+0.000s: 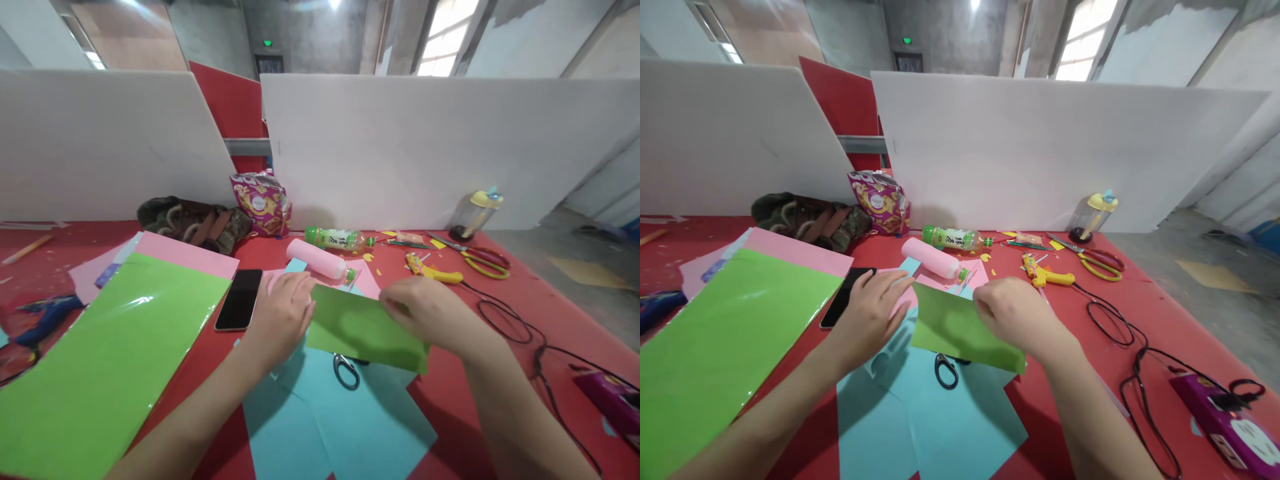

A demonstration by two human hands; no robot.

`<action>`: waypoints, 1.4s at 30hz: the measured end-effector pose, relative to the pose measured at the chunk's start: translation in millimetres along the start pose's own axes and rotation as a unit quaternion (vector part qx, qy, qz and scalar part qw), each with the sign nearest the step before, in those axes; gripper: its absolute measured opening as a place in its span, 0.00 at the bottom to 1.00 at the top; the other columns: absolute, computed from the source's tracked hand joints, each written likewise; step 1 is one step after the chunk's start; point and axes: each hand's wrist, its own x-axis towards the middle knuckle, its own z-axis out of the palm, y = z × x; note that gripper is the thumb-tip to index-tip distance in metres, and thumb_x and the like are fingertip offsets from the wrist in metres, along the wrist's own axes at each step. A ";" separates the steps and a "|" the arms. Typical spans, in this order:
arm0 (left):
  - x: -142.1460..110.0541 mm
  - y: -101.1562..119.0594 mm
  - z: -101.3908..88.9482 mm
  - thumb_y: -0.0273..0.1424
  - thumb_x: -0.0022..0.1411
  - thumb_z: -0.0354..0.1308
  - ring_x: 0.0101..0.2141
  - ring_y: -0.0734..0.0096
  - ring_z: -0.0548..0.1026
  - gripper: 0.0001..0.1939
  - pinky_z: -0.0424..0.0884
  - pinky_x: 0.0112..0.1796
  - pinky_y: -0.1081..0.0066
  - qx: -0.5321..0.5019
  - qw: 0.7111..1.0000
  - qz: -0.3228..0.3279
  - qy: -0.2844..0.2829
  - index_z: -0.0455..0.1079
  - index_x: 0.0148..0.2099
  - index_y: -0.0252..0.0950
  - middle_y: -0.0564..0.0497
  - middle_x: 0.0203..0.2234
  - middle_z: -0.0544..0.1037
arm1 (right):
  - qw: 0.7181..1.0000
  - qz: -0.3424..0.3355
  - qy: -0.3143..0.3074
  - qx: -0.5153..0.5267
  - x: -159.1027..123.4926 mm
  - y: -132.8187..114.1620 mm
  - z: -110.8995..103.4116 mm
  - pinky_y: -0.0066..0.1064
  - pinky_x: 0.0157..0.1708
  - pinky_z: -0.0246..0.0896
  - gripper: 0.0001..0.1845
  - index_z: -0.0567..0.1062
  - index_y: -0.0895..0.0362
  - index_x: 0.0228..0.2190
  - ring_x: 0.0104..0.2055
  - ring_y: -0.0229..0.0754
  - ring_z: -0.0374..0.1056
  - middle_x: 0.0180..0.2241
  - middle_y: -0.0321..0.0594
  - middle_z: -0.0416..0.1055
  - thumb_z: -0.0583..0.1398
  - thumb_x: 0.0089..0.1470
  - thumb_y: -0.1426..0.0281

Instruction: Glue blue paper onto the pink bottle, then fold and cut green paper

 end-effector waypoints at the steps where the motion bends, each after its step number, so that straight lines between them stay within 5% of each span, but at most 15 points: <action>1: -1.9 5.3 1.9 0.28 0.60 0.43 0.47 0.59 0.64 0.15 0.51 0.48 0.55 0.001 0.999 0.030 0.013 0.61 0.48 0.30 0.42 0.46 0.68 | 1.000 -0.026 0.010 -0.012 0.0 -4.7 1.6 0.26 0.22 0.45 0.14 0.65 0.59 0.15 0.18 0.33 0.54 0.14 0.36 0.61 0.48 0.48 0.77; 5: -8.9 18.0 8.6 0.24 0.60 0.42 0.42 0.64 0.68 0.12 0.47 0.50 0.53 -0.018 0.993 0.107 0.047 0.64 0.44 0.32 0.47 0.38 0.74 | 0.989 -0.140 0.038 -0.026 -0.5 -20.6 7.5 0.27 0.26 0.47 0.15 0.64 0.59 0.16 0.20 0.33 0.54 0.16 0.35 0.61 0.48 0.50 0.77; 9: -11.2 17.8 9.7 0.19 0.58 0.40 0.27 0.73 0.70 0.15 0.50 0.49 0.55 -0.027 0.992 0.117 0.050 0.67 0.32 0.33 0.53 0.20 0.73 | 0.983 -0.164 0.073 -0.037 0.1 -23.6 10.0 0.27 0.25 0.45 0.15 0.64 0.58 0.14 0.20 0.33 0.53 0.14 0.34 0.60 0.49 0.49 0.76; 15: -6.9 2.1 6.3 0.16 0.53 0.41 0.25 0.72 0.71 0.15 0.57 0.45 0.59 0.003 0.997 0.059 0.051 0.67 0.31 0.34 0.52 0.21 0.74 | 0.992 -0.097 0.067 -0.041 0.3 -6.5 3.3 0.26 0.23 0.43 0.14 0.65 0.58 0.12 0.17 0.31 0.52 0.13 0.33 0.60 0.49 0.44 0.77; 22: -2.0 -19.5 -3.8 0.17 0.49 0.42 0.30 0.65 0.72 0.14 0.60 0.39 0.63 0.018 0.999 -0.046 -0.008 0.65 0.34 0.33 0.47 0.25 0.75 | 0.990 0.078 -0.017 -0.113 1.3 17.5 -0.3 0.27 0.20 0.42 0.12 0.67 0.58 0.14 0.19 0.36 0.59 0.16 0.38 0.66 0.50 0.43 0.77; 29: 3.3 -23.8 -4.6 0.25 0.58 0.38 0.29 0.65 0.71 0.12 0.60 0.27 0.72 -0.078 0.978 -0.170 -0.091 0.61 0.31 0.36 0.48 0.24 0.72 | 0.987 0.124 -0.007 0.097 1.2 20.8 5.1 0.31 0.32 0.57 0.17 0.64 0.57 0.41 0.36 0.42 0.66 0.34 0.43 0.70 0.50 0.51 0.61; 36: 2.3 -24.3 0.4 0.26 0.60 0.35 0.28 0.66 0.72 0.13 0.61 0.26 0.72 -0.114 0.972 -0.172 -0.117 0.60 0.31 0.35 0.47 0.24 0.72 | 0.979 0.080 -0.027 0.185 5.7 26.8 7.9 0.27 0.24 0.55 0.05 0.67 0.58 0.26 0.23 0.35 0.61 0.20 0.33 0.64 0.53 0.48 0.70; 42: -0.1 -26.1 3.2 0.30 0.61 0.35 0.24 0.62 0.73 0.16 0.62 0.23 0.70 -0.038 0.961 -0.149 -0.232 0.62 0.29 0.33 0.45 0.21 0.73 | 0.880 0.130 -0.028 0.456 4.2 27.8 11.4 0.27 0.24 0.59 0.14 0.66 0.58 0.37 0.22 0.33 0.63 0.19 0.31 0.65 0.56 0.44 0.71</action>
